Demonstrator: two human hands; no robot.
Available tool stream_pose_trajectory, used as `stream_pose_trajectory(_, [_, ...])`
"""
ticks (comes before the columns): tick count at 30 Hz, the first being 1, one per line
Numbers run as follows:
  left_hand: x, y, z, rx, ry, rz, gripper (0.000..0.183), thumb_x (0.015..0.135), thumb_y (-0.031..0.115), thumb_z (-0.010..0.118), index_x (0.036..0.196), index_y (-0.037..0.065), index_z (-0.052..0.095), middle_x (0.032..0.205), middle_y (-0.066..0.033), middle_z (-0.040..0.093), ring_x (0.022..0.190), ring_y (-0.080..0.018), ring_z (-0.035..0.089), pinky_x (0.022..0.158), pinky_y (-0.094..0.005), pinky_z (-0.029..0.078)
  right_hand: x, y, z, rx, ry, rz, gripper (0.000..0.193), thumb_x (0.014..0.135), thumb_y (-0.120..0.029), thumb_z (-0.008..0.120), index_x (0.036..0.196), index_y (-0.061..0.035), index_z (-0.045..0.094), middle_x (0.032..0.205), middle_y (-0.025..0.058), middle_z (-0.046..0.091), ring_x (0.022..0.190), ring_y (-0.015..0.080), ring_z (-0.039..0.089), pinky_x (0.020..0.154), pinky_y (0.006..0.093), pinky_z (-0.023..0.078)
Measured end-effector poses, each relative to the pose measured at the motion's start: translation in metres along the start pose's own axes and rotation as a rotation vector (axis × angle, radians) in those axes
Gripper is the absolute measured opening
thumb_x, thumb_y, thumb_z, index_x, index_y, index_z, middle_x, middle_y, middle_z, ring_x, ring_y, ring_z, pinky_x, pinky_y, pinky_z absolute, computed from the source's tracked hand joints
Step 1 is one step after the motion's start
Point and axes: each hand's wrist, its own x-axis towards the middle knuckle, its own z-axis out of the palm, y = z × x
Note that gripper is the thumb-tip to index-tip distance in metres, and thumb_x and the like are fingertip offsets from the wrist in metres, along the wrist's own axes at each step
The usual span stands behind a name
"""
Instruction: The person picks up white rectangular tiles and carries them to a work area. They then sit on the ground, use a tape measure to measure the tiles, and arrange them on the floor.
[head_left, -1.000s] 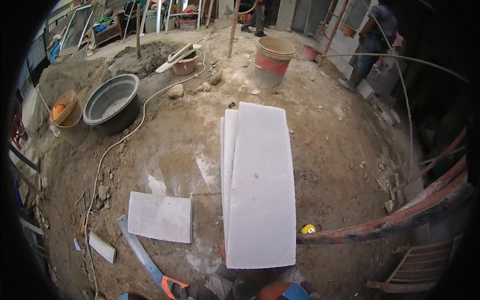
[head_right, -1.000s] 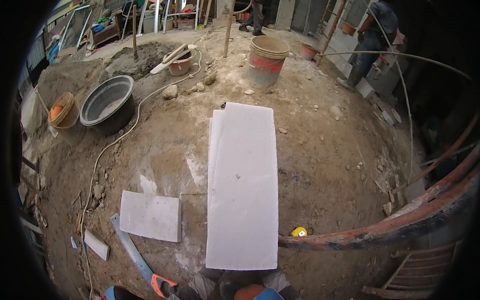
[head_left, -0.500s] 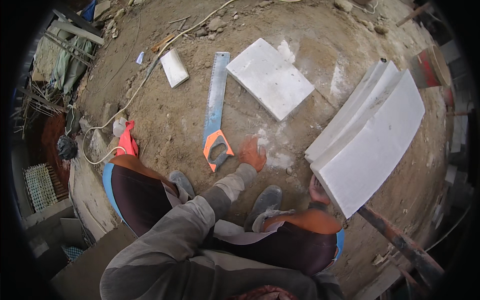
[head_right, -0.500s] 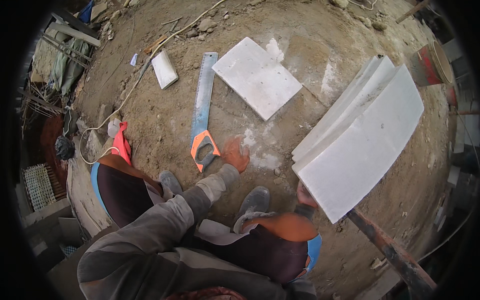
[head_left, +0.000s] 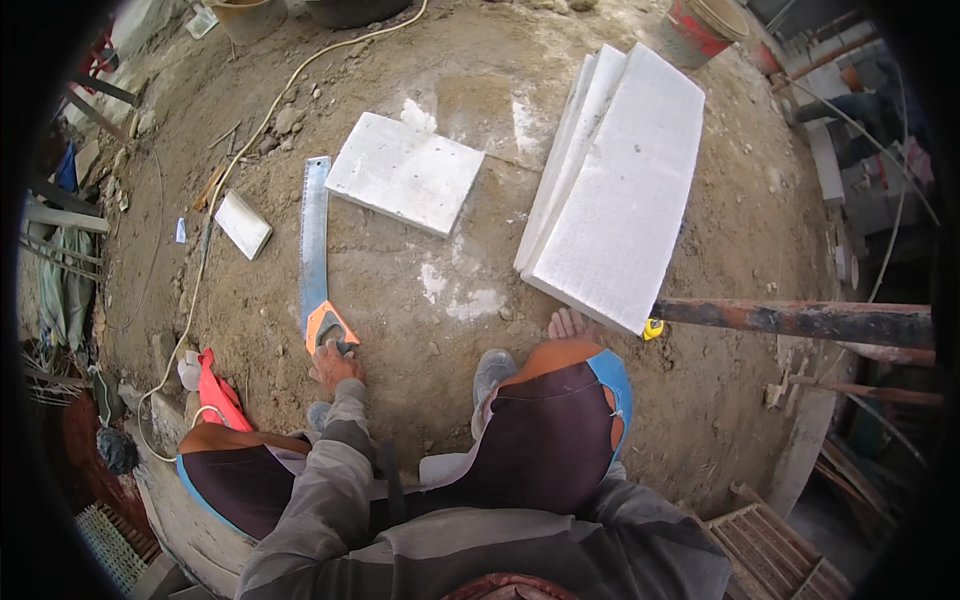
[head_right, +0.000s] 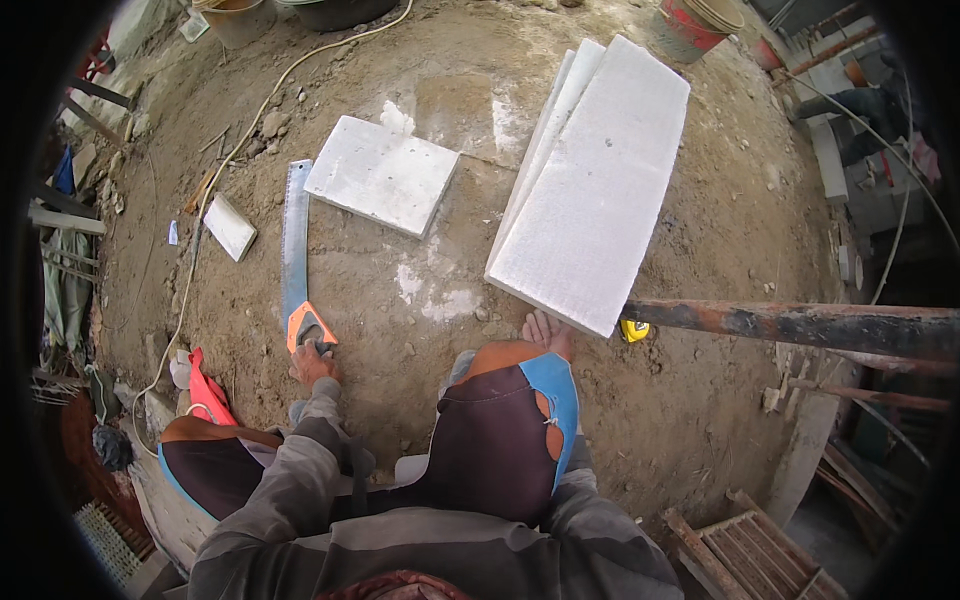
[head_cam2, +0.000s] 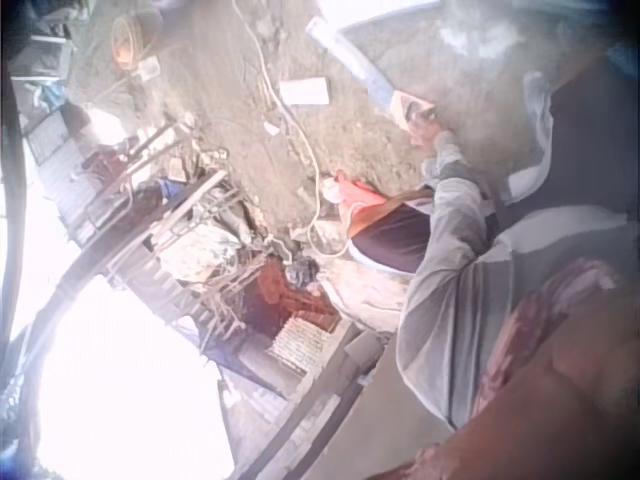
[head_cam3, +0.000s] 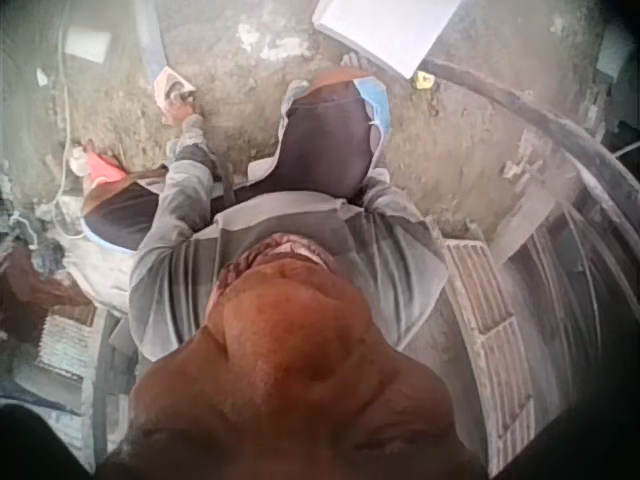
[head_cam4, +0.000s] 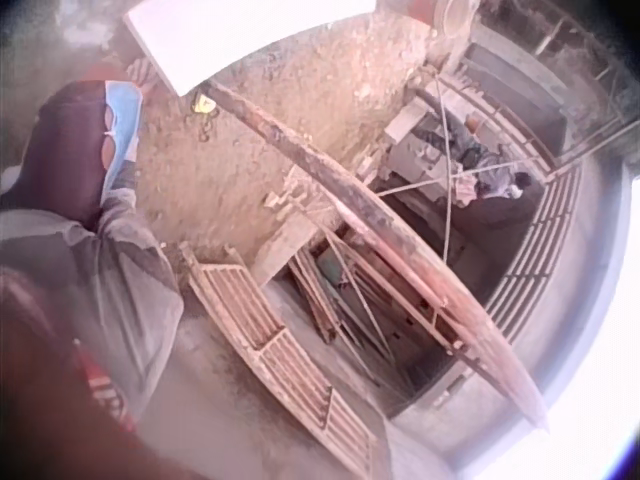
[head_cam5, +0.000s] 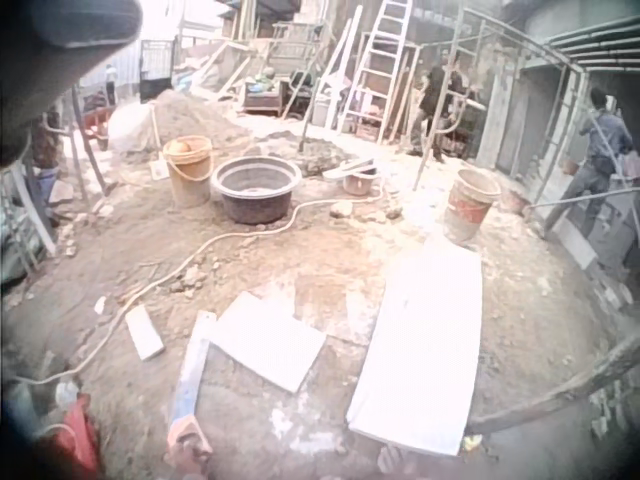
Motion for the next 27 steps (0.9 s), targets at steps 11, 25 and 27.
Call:
stream_pose_trajectory(11, [-0.009, 0.141, -0.047, -0.78, -0.112, 0.48, 0.05, 0.091, 0.04, 0.053, 0.127, 0.005, 0.052, 0.124, -0.0228, 0.054, 0.118, -0.0375, 0.048, 0.103, -0.0425, 0.036, -0.098, -0.028, 0.075, -0.299, 0.117, -0.741, 0.08, 0.088, -0.06, 0.049, 0.137, 0.0015, 0.035, 0.127, 0.0207, 0.048, 0.105, 0.0315, 0.059, 0.088, 0.044, 0.052])
stream_pose_trajectory(25, [-0.035, 0.334, -0.123, -1.114, -0.647, 0.663, 0.06, 0.088, 0.038, 0.062, 0.127, -0.007, 0.051, 0.111, -0.0196, 0.064, 0.098, -0.0227, 0.064, 0.086, -0.0303, 0.049, -0.068, -0.065, 0.09, -0.763, 0.175, -0.94, 0.053, 0.096, -0.045, 0.047, 0.095, 0.006, 0.063, 0.085, 0.0096, 0.065, 0.079, 0.0156, 0.056, 0.072, 0.0333, 0.046])
stream_pose_trajectory(27, [-0.043, 0.333, -0.132, -1.025, -0.58, 0.635, 0.062, 0.085, 0.042, 0.064, 0.125, -0.005, 0.054, 0.114, -0.0208, 0.063, 0.101, -0.0248, 0.062, 0.089, -0.0312, 0.047, -0.076, -0.069, 0.087, -0.903, 0.193, -1.078, 0.052, 0.095, -0.046, 0.048, 0.101, 0.0034, 0.063, 0.085, 0.0086, 0.065, 0.076, 0.0148, 0.059, 0.064, 0.0303, 0.047])
